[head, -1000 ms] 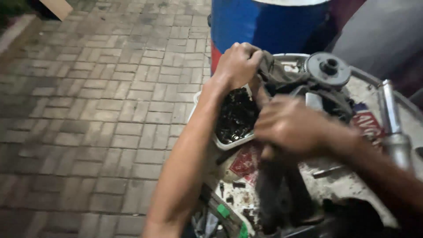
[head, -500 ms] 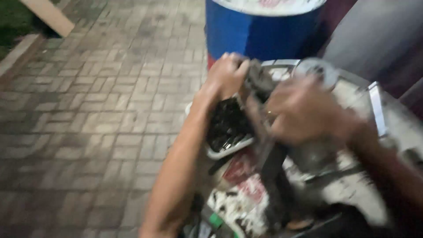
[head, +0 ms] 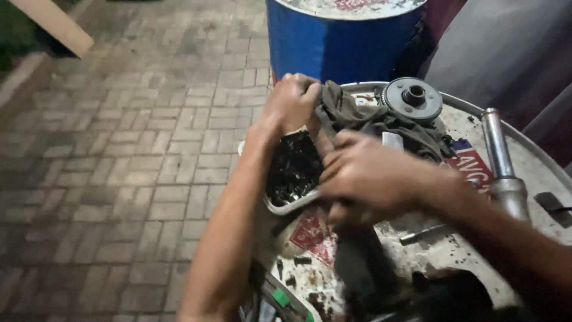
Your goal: The person scrubs a long, cylindrical metal rod with a wire brush held in the right hand while stabilizing the rod with the left hand. After scrubbing, the person wipes the rod with a cloth to remove debris.
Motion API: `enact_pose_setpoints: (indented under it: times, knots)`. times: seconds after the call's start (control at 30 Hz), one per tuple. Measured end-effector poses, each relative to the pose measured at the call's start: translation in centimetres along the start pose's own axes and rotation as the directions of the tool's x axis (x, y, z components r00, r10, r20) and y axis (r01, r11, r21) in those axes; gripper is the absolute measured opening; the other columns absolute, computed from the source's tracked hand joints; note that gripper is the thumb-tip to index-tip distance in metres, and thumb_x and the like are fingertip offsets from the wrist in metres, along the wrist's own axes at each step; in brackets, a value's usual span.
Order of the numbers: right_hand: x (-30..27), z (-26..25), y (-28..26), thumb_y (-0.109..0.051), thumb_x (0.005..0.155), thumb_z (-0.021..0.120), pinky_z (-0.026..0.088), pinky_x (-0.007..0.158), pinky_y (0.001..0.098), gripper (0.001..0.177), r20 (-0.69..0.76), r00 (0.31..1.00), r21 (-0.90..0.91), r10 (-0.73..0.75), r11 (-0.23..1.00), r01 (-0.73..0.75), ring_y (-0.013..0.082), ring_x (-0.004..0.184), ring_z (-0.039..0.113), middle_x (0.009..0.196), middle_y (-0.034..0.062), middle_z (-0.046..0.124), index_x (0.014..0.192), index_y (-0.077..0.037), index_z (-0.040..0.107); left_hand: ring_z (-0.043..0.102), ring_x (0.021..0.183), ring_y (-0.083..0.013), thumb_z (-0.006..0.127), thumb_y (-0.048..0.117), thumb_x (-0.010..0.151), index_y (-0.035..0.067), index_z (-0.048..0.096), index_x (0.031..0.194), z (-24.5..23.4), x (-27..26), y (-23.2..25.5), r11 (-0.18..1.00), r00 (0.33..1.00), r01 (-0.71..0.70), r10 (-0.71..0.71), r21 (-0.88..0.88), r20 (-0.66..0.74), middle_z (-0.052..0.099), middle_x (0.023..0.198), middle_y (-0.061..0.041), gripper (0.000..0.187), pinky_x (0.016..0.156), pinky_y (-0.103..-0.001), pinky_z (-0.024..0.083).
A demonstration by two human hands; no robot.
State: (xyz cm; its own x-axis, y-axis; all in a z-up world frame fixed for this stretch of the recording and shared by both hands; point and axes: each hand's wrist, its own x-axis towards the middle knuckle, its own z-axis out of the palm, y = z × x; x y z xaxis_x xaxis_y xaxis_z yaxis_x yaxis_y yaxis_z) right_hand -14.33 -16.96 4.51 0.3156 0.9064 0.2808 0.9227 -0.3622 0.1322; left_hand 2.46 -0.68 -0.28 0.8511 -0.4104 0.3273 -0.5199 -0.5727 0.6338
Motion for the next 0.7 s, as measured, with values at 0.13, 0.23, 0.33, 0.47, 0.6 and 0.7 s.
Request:
enact_pose_setpoints:
  times: [0.13,0.23,0.33,0.47,0.6,0.7]
  knots:
    - [-2.3,-1.9,4.1,-0.039,0.086,0.059,0.042,0.097,0.0464,0.024,0.176,0.909,-0.011,0.379,0.924,-0.383,0.0162,0.095,0.074,0.091,-0.0028,0.080,0.083,-0.024,0.077,0.058,0.071,-0.0348,0.046,0.028,0.087,0.012,0.057,0.062,0.1,-1.0,0.7,0.999,0.999,-0.047,0.047,-0.003,-0.020,0.061,0.067,-0.017,0.032,0.069,-0.052,0.043]
    - [-1.0,-1.6,1.8,-0.042,0.092,0.053,0.030,0.110,0.0559,0.033,0.271,0.898,0.023,0.347,0.930,-0.367,0.0168,0.103,0.072,0.099,-0.0032,0.082,0.092,-0.024,0.081,0.049,0.057,-0.0265,0.044,0.025,0.090,0.008,0.044,0.058,0.6,-0.8,1.0,0.992,0.992,-0.119,0.120,0.040,-0.036,0.055,0.063,-0.022,0.035,0.059,-0.050,0.033]
    - [0.3,-1.8,-0.9,-0.042,0.093,0.056,0.028,0.116,0.0524,0.028,0.356,0.907,0.086,0.223,0.959,-0.270,0.0159,0.096,0.069,0.087,-0.0074,0.080,0.086,-0.028,0.078,0.041,0.057,-0.0242,0.043,0.024,0.089,0.009,0.039,0.058,0.8,-1.1,1.4,0.994,0.992,-0.111,0.112,0.015,-0.052,0.049,0.060,-0.015,0.035,0.057,-0.048,0.031]
    - [-1.4,-1.9,3.1,-0.038,0.085,0.061,0.028,0.114,0.0587,0.027,0.136,0.911,0.028,0.390,0.917,-0.397,0.0200,0.100,0.072,0.096,0.0001,0.082,0.094,-0.024,0.082,0.043,0.056,-0.0171,0.044,0.026,0.089,0.013,0.041,0.057,0.7,-0.9,0.8,0.988,0.988,-0.140,0.144,0.066,-0.054,0.043,0.055,-0.007,0.035,0.055,-0.047,0.030]
    - [-1.3,-2.1,1.9,-0.042,0.091,0.052,0.031,0.111,0.0564,0.036,0.170,0.884,-0.033,0.435,0.899,-0.436,0.0183,0.110,0.074,0.103,0.0005,0.084,0.089,-0.023,0.083,0.036,0.058,-0.0137,0.046,0.025,0.088,0.014,0.036,0.058,1.1,-0.5,0.7,0.991,0.991,-0.125,0.127,0.046,-0.034,0.035,0.058,-0.001,0.033,0.054,-0.044,0.027]
    - [0.8,-2.2,-1.2,-0.041,0.092,0.059,0.020,0.124,0.0619,0.026,0.414,0.871,0.110,0.266,0.935,-0.338,0.0133,0.105,0.071,0.098,-0.0074,0.083,0.097,-0.028,0.081,0.037,0.057,-0.0165,0.044,0.025,0.089,0.015,0.036,0.057,0.7,-0.9,1.0,0.990,0.992,-0.114,0.117,0.079,-0.037,0.037,0.055,-0.004,0.035,0.055,-0.045,0.028]
